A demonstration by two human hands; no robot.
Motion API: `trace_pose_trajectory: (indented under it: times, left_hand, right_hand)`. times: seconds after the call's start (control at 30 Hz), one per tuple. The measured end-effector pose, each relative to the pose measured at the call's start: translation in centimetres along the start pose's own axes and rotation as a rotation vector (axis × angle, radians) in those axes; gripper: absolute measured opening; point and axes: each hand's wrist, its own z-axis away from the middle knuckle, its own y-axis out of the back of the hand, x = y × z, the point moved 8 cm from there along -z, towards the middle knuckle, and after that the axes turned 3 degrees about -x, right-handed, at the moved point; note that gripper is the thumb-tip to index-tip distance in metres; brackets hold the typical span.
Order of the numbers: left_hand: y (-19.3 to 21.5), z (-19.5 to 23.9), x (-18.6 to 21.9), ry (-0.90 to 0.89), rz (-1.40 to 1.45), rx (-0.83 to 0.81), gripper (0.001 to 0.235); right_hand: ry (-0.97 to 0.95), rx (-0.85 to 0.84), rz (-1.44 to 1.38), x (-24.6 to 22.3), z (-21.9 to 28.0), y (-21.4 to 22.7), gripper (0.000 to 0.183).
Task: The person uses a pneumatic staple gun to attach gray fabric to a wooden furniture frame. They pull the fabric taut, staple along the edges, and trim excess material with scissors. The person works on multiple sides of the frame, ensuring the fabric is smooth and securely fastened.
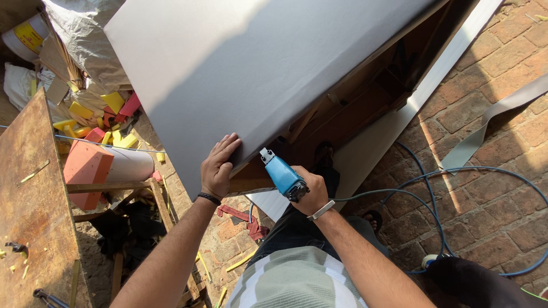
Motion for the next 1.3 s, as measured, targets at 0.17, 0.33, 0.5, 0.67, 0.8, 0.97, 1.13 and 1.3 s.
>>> trace_pose_trajectory:
  times: [0.17, 0.33, 0.5, 0.67, 0.8, 0.97, 1.13, 1.3]
  left_hand:
    - [-1.2, -0.8, 1.8, 0.036, -0.151, -0.008, 0.058]
    - [-6.3, -1.7, 5.8, -0.039, -0.727, -0.222, 0.1]
    - [-10.6, -7.0, 9.3, -0.06, -0.707, -0.405, 0.105]
    - [-11.6, -10.1, 11.9, -0.151, -0.699, -0.418, 0.104]
    - [-11.8, -10.2, 11.5, -0.134, -0.72, -0.438, 0.103]
    - [-12.2, -9.9, 11.1, -0.12, -0.729, -0.421, 0.101]
    - [-12.0, -10.1, 11.4, -0.127, -0.75, -0.436, 0.102]
    - [-12.0, -10.2, 11.6, -0.134, -0.744, -0.423, 0.103]
  right_hand:
    - [0.075, 0.168, -0.063, 1.0, -0.3, 5.1, 0.028]
    - [-0.258, 0.252, -0.195, 7.2, -0.2, 10.6, 0.012]
    - [-0.243, 0.332, -0.43, 9.5, -2.5, 13.3, 0.008]
    - [-0.412, 0.263, -0.605, 8.7, -4.6, 12.7, 0.028]
    - [-0.297, 0.336, -0.635, 6.5, -5.2, 13.7, 0.038]
    - [-0.431, 0.197, -0.597, 8.2, -3.8, 12.6, 0.035]
    - [-0.318, 0.258, -0.502, 9.3, -3.0, 13.5, 0.018]
    - [-0.307, 0.247, -0.41, 10.0, -4.5, 13.6, 0.01]
